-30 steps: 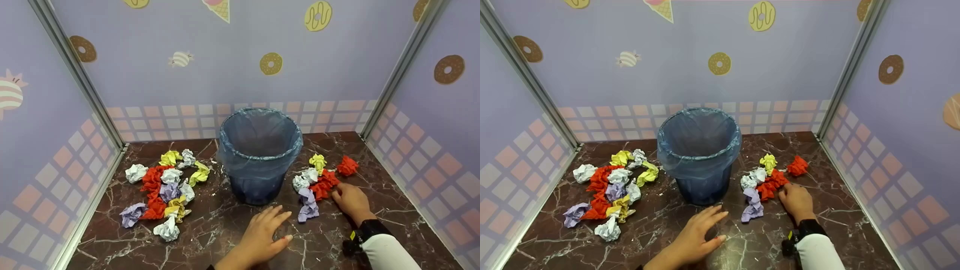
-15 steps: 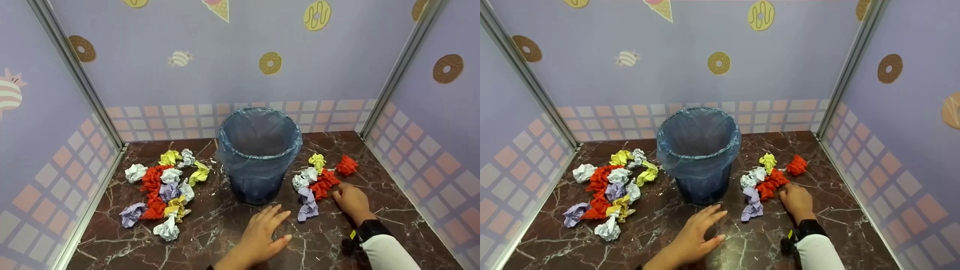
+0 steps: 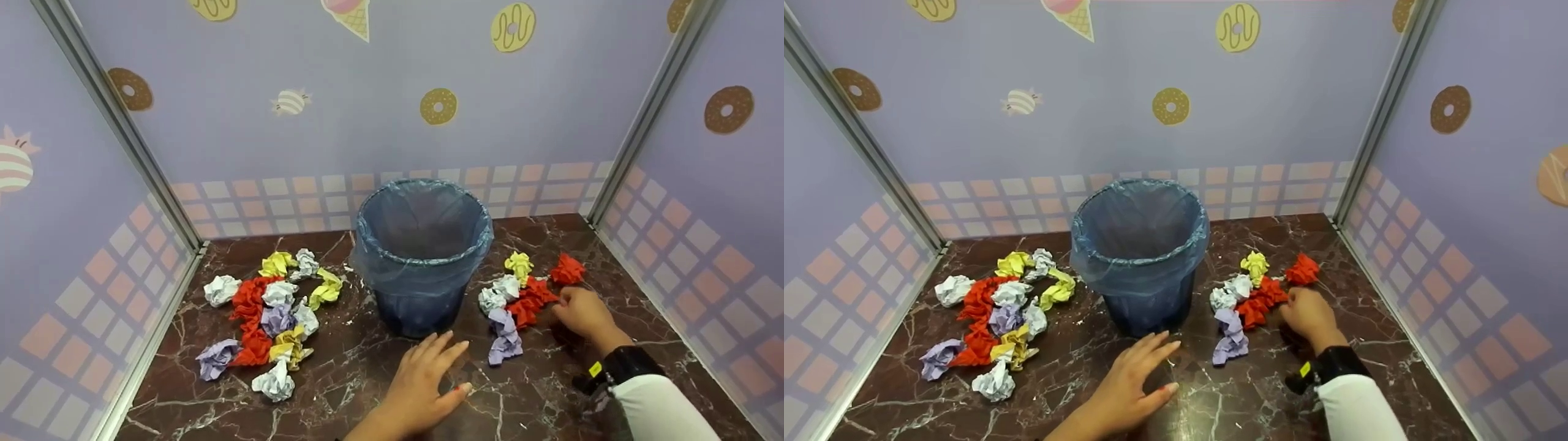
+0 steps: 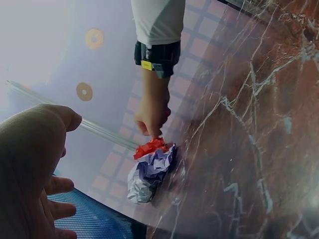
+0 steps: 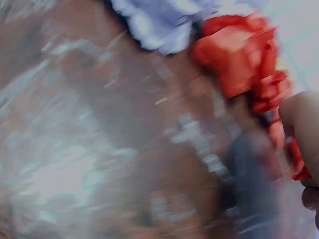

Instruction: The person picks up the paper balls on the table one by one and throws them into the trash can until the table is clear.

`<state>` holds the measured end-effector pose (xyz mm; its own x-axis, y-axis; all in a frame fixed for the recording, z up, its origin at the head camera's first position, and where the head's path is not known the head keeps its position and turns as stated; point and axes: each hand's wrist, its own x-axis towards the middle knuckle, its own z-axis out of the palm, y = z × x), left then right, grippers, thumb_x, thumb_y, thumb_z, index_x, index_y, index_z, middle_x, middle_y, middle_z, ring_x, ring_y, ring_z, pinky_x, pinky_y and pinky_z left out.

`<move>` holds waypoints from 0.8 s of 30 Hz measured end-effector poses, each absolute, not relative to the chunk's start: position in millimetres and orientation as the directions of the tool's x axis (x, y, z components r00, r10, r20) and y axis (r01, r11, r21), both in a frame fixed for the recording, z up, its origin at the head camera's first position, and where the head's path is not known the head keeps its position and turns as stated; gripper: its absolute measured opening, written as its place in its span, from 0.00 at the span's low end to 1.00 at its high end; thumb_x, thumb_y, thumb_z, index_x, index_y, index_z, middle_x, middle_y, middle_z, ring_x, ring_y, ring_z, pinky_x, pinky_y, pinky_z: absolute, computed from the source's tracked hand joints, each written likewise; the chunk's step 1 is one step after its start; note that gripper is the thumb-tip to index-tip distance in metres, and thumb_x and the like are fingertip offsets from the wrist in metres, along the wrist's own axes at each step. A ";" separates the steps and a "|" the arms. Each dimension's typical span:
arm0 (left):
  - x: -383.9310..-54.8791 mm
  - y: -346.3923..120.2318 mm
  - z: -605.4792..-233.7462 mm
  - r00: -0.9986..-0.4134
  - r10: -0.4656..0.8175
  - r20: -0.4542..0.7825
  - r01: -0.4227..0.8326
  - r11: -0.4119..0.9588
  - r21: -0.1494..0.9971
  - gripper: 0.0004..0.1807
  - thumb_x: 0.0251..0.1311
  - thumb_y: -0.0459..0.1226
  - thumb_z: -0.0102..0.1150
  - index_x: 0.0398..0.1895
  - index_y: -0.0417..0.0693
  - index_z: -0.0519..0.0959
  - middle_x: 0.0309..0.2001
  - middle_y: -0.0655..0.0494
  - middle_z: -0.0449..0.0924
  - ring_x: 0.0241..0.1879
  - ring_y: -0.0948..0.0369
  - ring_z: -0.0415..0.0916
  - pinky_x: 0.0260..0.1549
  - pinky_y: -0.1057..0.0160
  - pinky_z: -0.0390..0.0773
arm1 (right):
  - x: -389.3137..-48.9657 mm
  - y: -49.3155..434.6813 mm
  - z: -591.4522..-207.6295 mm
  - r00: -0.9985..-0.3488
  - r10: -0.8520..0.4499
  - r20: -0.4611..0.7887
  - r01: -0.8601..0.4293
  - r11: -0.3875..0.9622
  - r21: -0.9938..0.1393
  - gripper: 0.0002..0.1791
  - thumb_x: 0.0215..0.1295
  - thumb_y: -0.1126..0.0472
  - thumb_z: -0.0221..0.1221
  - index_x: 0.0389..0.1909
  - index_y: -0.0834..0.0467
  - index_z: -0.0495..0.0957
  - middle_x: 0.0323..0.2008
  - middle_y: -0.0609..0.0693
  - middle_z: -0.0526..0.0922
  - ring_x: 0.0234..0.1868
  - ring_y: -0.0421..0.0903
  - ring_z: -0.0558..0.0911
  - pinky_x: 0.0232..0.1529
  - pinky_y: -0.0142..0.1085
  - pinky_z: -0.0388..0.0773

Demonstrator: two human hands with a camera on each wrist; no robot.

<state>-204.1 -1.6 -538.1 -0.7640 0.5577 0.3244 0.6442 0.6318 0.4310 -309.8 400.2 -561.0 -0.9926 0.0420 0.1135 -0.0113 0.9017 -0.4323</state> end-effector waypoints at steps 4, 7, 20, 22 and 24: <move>-204.8 -9.5 -534.5 -0.755 0.555 0.350 0.656 0.635 0.407 0.35 0.67 0.59 0.58 0.76 0.69 0.66 0.77 0.53 0.67 0.74 0.45 0.67 0.66 0.37 0.72 | -316.4 404.8 -532.8 -0.986 0.017 0.168 -0.067 0.874 -0.482 0.13 0.54 0.65 0.61 0.22 0.56 0.64 0.19 0.47 0.64 0.22 0.47 0.67 0.26 0.37 0.61; -205.5 -17.4 -533.2 -0.763 0.539 0.356 0.646 0.652 0.398 0.35 0.67 0.59 0.58 0.76 0.69 0.66 0.76 0.52 0.67 0.74 0.45 0.68 0.67 0.38 0.72 | -322.5 407.5 -508.8 -0.981 0.015 0.194 -0.085 0.864 -0.496 0.12 0.53 0.66 0.62 0.26 0.56 0.66 0.22 0.50 0.69 0.25 0.47 0.70 0.25 0.37 0.63; -211.2 -54.6 -534.3 -0.813 0.466 0.349 0.581 0.692 0.428 0.36 0.66 0.57 0.59 0.77 0.65 0.67 0.76 0.49 0.68 0.73 0.43 0.67 0.66 0.34 0.70 | -348.7 397.3 -403.8 -0.990 0.034 0.138 -0.050 0.825 -0.563 0.10 0.61 0.61 0.61 0.34 0.58 0.68 0.32 0.53 0.72 0.29 0.47 0.73 0.24 0.34 0.74; -211.5 -61.8 -534.2 -0.824 0.448 0.347 0.565 0.702 0.434 0.36 0.66 0.57 0.60 0.77 0.65 0.66 0.76 0.48 0.67 0.73 0.42 0.67 0.67 0.33 0.69 | -355.3 390.8 -385.5 -0.989 0.024 0.148 -0.062 0.835 -0.547 0.10 0.61 0.61 0.62 0.34 0.58 0.69 0.32 0.53 0.73 0.29 0.47 0.73 0.24 0.34 0.74; -211.9 -68.9 -534.7 -0.834 0.430 0.346 0.549 0.711 0.440 0.36 0.67 0.57 0.59 0.77 0.64 0.66 0.76 0.47 0.67 0.73 0.42 0.67 0.67 0.33 0.69 | -361.5 383.6 -368.7 -0.981 0.009 0.192 -0.093 0.851 -0.517 0.10 0.60 0.60 0.63 0.32 0.58 0.70 0.30 0.53 0.74 0.29 0.47 0.73 0.24 0.35 0.73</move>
<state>-211.9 -68.9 -534.7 -0.8339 0.4303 0.3457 0.5491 0.7108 0.4396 -361.5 383.6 -368.7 -0.9814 0.0093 0.1919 -0.0930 0.8508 -0.5172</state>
